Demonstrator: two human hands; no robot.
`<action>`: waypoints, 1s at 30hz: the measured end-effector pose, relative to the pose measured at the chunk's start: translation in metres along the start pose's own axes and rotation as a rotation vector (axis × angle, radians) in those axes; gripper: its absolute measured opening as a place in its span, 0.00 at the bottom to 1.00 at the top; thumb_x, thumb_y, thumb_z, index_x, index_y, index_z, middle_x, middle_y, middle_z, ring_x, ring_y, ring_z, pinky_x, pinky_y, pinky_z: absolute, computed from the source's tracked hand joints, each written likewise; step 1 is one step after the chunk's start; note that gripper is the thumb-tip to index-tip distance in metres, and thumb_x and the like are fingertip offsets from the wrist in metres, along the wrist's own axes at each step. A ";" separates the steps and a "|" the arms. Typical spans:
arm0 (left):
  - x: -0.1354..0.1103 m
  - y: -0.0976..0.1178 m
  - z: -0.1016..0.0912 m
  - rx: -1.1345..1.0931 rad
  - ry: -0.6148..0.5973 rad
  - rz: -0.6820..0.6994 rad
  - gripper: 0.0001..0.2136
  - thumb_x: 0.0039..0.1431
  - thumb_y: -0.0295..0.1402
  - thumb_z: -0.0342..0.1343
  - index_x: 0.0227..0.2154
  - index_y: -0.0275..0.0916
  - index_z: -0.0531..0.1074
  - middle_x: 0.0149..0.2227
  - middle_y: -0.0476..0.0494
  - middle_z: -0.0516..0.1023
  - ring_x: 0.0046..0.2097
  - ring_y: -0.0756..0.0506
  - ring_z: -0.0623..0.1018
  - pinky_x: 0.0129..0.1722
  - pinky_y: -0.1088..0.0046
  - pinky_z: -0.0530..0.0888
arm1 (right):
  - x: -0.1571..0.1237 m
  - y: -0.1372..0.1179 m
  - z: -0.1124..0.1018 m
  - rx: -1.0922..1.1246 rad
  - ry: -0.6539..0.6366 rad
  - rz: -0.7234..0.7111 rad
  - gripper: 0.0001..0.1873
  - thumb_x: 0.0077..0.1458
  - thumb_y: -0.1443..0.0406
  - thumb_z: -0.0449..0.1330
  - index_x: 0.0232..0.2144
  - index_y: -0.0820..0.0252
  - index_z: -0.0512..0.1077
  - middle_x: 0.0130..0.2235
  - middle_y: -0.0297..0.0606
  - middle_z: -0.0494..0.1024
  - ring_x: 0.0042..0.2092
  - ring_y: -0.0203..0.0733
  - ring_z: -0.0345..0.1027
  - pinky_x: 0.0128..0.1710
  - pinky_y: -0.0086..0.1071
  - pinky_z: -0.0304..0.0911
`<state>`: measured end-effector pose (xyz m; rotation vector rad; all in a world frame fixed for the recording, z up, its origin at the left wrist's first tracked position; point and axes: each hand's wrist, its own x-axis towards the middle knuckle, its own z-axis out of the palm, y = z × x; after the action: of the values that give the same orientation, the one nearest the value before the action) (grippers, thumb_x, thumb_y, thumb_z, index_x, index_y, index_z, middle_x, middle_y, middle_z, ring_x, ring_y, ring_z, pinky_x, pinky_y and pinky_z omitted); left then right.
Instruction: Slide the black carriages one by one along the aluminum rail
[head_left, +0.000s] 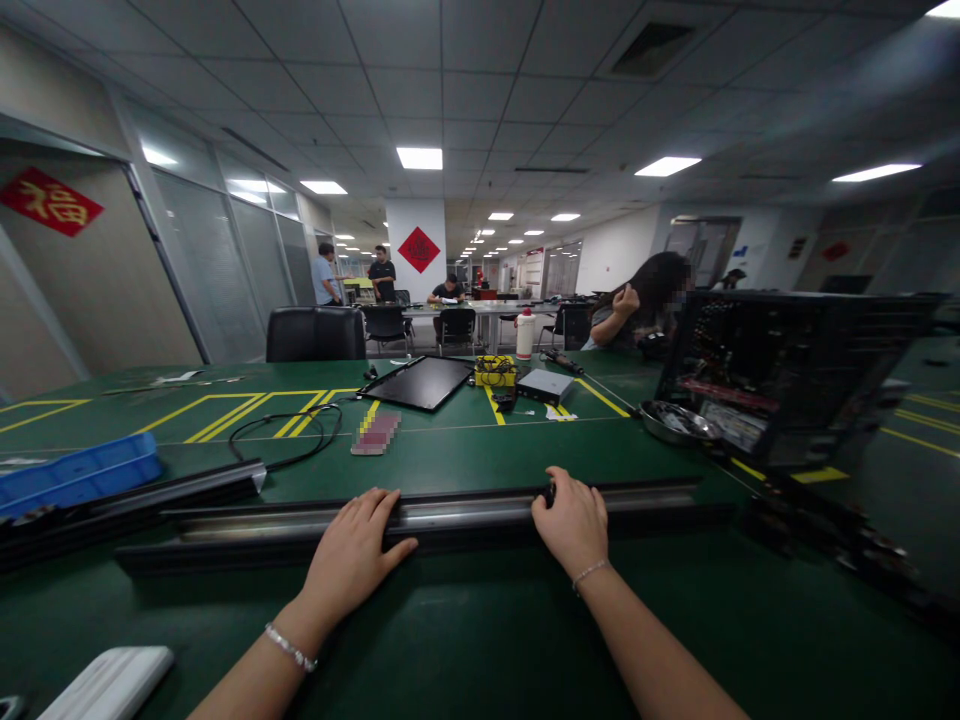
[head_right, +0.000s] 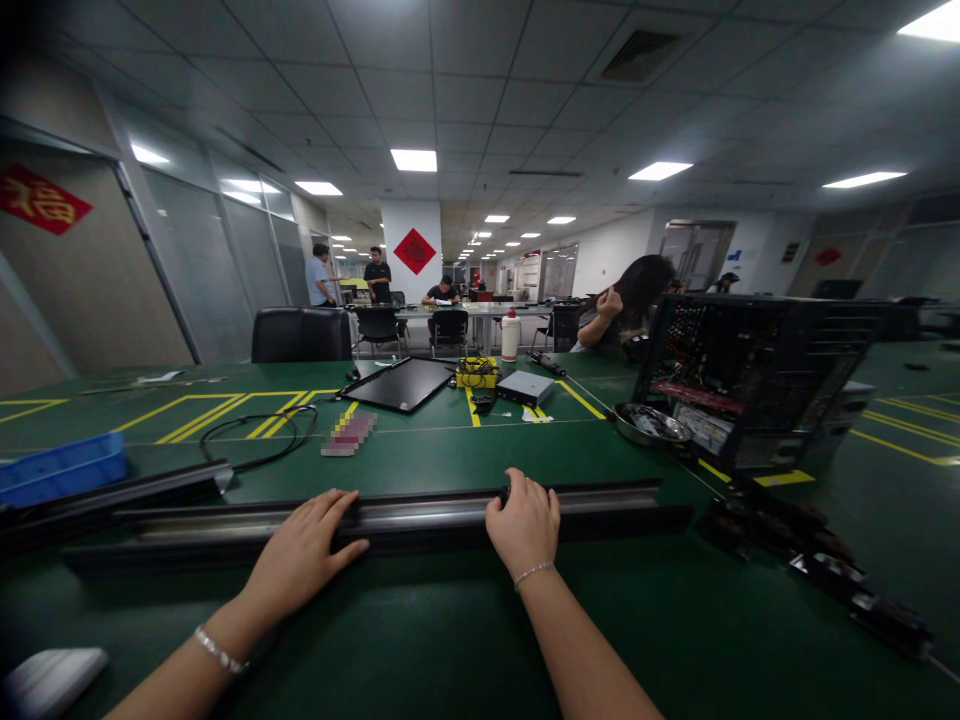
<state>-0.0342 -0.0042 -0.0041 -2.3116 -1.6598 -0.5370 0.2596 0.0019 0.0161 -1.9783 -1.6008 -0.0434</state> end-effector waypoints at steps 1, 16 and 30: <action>0.000 0.000 0.000 0.001 -0.003 0.001 0.29 0.54 0.52 0.46 0.54 0.37 0.62 0.54 0.37 0.68 0.54 0.39 0.68 0.55 0.59 0.63 | 0.000 0.000 0.000 0.003 -0.001 0.000 0.21 0.48 0.66 0.51 0.46 0.60 0.65 0.44 0.42 0.74 0.49 0.45 0.63 0.56 0.42 0.42; 0.000 0.002 -0.001 0.004 0.027 0.000 0.29 0.53 0.51 0.48 0.53 0.37 0.64 0.53 0.36 0.69 0.53 0.39 0.69 0.54 0.59 0.64 | 0.002 0.005 0.004 0.023 -0.005 -0.002 0.20 0.48 0.67 0.51 0.47 0.59 0.65 0.44 0.41 0.74 0.49 0.44 0.63 0.57 0.42 0.42; 0.000 -0.001 0.002 0.013 0.018 0.012 0.29 0.54 0.52 0.47 0.53 0.36 0.63 0.53 0.36 0.69 0.54 0.39 0.68 0.54 0.60 0.64 | 0.000 0.007 0.006 -0.011 0.034 -0.016 0.22 0.49 0.66 0.50 0.48 0.59 0.64 0.50 0.43 0.71 0.55 0.46 0.58 0.58 0.47 0.38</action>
<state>-0.0346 -0.0034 -0.0059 -2.2991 -1.6361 -0.5413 0.2639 0.0035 0.0083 -1.9628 -1.5977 -0.0924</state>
